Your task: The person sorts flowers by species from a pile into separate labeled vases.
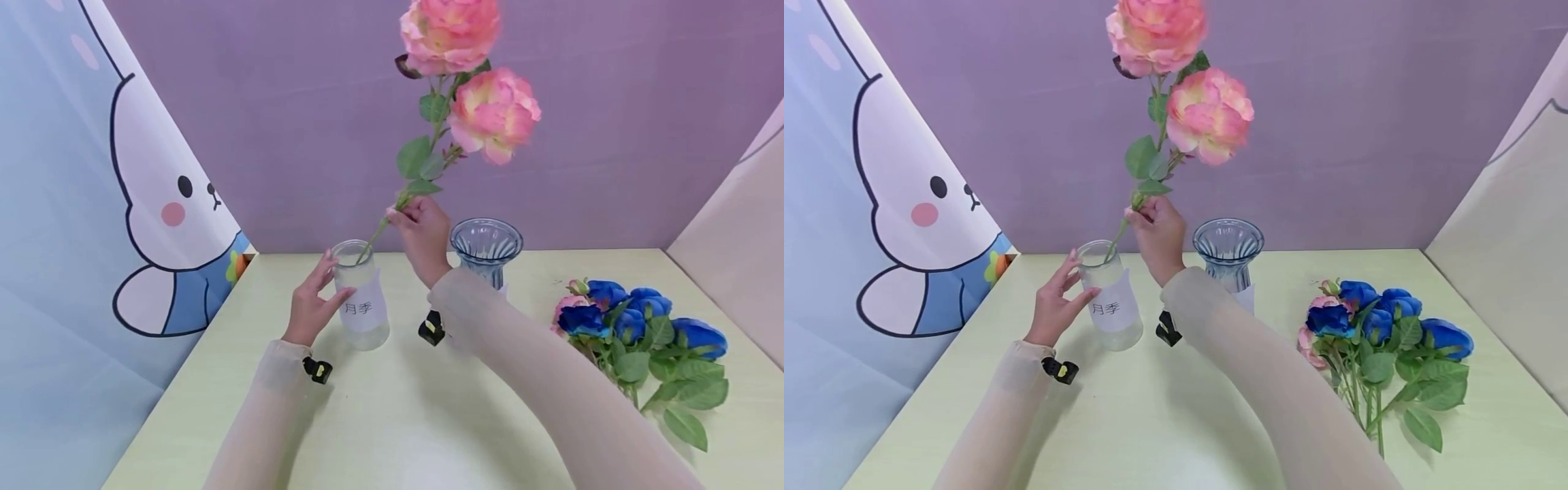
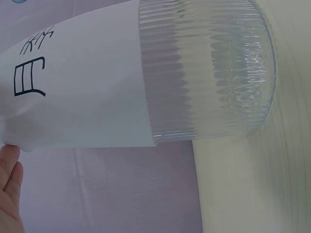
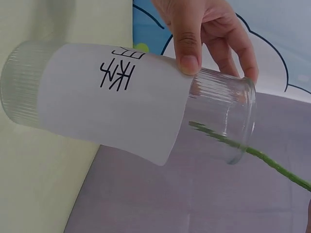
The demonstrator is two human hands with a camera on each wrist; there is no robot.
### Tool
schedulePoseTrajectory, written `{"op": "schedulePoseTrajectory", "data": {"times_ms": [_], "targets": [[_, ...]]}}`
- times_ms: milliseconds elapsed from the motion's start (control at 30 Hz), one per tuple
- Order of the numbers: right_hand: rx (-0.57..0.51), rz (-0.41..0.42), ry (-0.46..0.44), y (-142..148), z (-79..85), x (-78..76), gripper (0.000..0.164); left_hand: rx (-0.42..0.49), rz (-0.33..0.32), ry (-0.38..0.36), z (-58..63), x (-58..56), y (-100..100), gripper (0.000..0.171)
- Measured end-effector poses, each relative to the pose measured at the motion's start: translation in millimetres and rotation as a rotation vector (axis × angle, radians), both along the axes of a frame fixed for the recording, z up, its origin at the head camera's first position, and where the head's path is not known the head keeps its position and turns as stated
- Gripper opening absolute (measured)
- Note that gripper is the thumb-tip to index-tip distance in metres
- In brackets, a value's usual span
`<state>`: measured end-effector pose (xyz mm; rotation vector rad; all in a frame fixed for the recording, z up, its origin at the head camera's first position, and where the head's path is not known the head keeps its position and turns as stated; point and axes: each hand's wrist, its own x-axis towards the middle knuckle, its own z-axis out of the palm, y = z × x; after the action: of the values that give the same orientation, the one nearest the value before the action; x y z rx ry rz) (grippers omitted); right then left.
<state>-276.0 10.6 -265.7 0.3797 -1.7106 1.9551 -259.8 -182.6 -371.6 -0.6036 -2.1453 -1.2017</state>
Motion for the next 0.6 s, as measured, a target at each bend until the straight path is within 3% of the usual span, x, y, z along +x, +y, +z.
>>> {"op": "schedulePoseTrajectory", "data": {"times_ms": [333,600], "targets": [[0.175,0.023,-0.067,-7,9.5,-8.7,0.012,-0.011,-0.007,0.036,-1.2,-2.2,0,0.056],[0.268,0.053,-0.114,-7,3.9,-12.9,0.013,-0.029,0.002,0.067,-2.8,-2.6,0,0.056]]}}
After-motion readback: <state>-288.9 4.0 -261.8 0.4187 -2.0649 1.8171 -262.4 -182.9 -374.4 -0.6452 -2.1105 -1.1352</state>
